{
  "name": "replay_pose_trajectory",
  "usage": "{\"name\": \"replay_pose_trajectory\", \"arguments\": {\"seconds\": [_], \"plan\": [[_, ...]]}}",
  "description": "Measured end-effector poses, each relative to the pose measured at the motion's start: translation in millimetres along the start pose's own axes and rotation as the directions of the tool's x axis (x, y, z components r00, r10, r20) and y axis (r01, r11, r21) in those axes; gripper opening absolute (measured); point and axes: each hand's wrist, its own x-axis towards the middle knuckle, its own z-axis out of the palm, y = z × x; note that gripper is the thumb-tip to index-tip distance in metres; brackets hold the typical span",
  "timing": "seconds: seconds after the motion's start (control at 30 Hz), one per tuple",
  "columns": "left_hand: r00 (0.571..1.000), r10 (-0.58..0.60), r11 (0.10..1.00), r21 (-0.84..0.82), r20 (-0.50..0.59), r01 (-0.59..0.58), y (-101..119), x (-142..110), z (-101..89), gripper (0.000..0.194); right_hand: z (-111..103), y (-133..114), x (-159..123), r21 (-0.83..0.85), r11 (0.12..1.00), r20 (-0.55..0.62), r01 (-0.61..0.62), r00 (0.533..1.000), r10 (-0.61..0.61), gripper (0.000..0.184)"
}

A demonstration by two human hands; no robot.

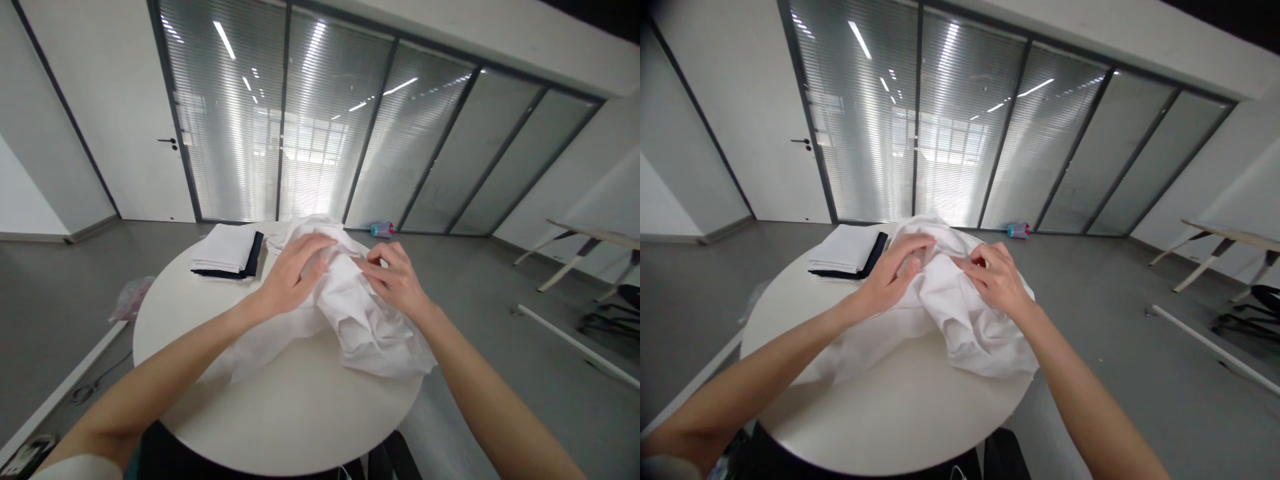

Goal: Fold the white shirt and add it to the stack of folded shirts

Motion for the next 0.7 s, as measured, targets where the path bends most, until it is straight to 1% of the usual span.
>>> {"name": "replay_pose_trajectory", "arguments": {"seconds": [0.03, 0.07, 0.1, 0.17, 0.2, 0.27, 0.33, 0.37, 0.4, 0.47, 0.5, 0.53, 0.57, 0.6, 0.63, 0.67, 0.7], "plan": [[0.998, 0.055, 0.998, 0.008, 0.008, -0.055, -2.4, 3.7, -5.4, 0.046, -0.8, -1.6, 0.4, 0.033, 0.999, -0.015, 0.015, 1.0, -0.015, 0.032], [0.995, 0.089, 0.996, 0.021, 0.046, -0.09, -5.4, 6.7, -9.7, 0.049, -0.7, -3.1, 0.5, 0.057, 0.998, -0.043, 0.015, 0.999, -0.012, 0.032], [0.99, 0.099, 0.994, 0.027, 0.1, -0.102, -9.1, 8.8, -12.9, 0.053, 0.2, -4.4, 0.3, 0.071, 0.997, -0.082, 0.002, 0.997, 0.003, 0.032], [0.978, 0.064, 0.998, 0.017, 0.2, -0.068, -17.7, 9.9, -16.2, 0.062, 2.5, -6.6, -0.7, 0.067, 0.997, -0.186, -0.039, 0.981, 0.051, 0.03], [0.971, 0.017, 1.0, 0.014, 0.239, -0.021, -22.7, 9.0, -16.5, 0.065, 2.9, -7.7, -1.0, 0.046, 0.997, -0.237, -0.062, 0.969, 0.072, 0.028], [0.95, -0.118, 0.993, 0.036, 0.288, 0.112, -33.1, 4.9, -15.5, 0.066, -0.2, -9.7, 0.3, -0.044, 0.993, -0.323, -0.111, 0.942, 0.091, 0.024], [0.901, -0.266, 0.963, 0.056, 0.342, 0.263, -42.7, -0.9, -13.1, 0.063, -8.9, -10.9, 5.8, -0.178, 0.97, -0.367, -0.168, 0.926, 0.093, 0.023], [0.869, -0.322, 0.942, 0.038, 0.376, 0.333, -46.2, -4.0, -11.9, 0.061, -14.9, -10.6, 10.4, -0.243, 0.949, -0.366, -0.2, 0.925, 0.101, 0.023], [0.836, -0.35, 0.922, -0.004, 0.422, 0.388, -48.6, -6.8, -10.8, 0.059, -21.5, -9.2, 16.0, -0.296, 0.925, -0.352, -0.237, 0.928, 0.125, 0.023], [0.778, -0.335, 0.88, -0.118, 0.532, 0.46, -49.2, -11.5, -10.2, 0.052, -34.0, -2.7, 28.9, -0.329, 0.885, -0.302, -0.331, 0.924, 0.233, 0.024], [0.75, -0.322, 0.858, -0.157, 0.578, 0.49, -47.9, -13.0, -11.3, 0.051, -39.3, 2.2, 35.5, -0.305, 0.867, -0.274, -0.394, 0.908, 0.316, 0.023], [0.721, -0.318, 0.836, -0.178, 0.616, 0.52, -46.0, -13.9, -13.5, 0.051, -43.7, 7.5, 41.6, -0.258, 0.848, -0.24, -0.463, 0.881, 0.408, 0.022], [0.696, -0.325, 0.814, -0.186, 0.64, 0.551, -43.9, -14.0, -16.8, 0.053, -47.1, 12.7, 46.9, -0.189, 0.826, -0.198, -0.532, 0.844, 0.498, 0.022], [0.686, -0.336, 0.794, -0.197, 0.646, 0.575, -42.2, -13.2, -21.0, 0.056, -49.6, 17.1, 51.4, -0.101, 0.805, -0.153, -0.584, 0.809, 0.568, 0.022], [0.7, -0.337, 0.783, -0.225, 0.629, 0.58, -41.0, -11.6, -25.8, 0.06, -51.2, 20.1, 55.0, -0.002, 0.793, -0.115, -0.609, 0.788, 0.605, 0.023], [0.745, -0.324, 0.784, -0.276, 0.583, 0.556, -40.3, -9.2, -30.7, 0.063, -51.9, 21.3, 57.8, 0.106, 0.791, -0.096, -0.603, 0.785, 0.612, 0.024], [0.812, -0.293, 0.797, -0.34, 0.505, 0.499, -39.9, -6.3, -35.0, 0.064, -51.6, 20.6, 59.9, 0.219, 0.792, -0.096, -0.569, 0.796, 0.598, 0.026]]}}
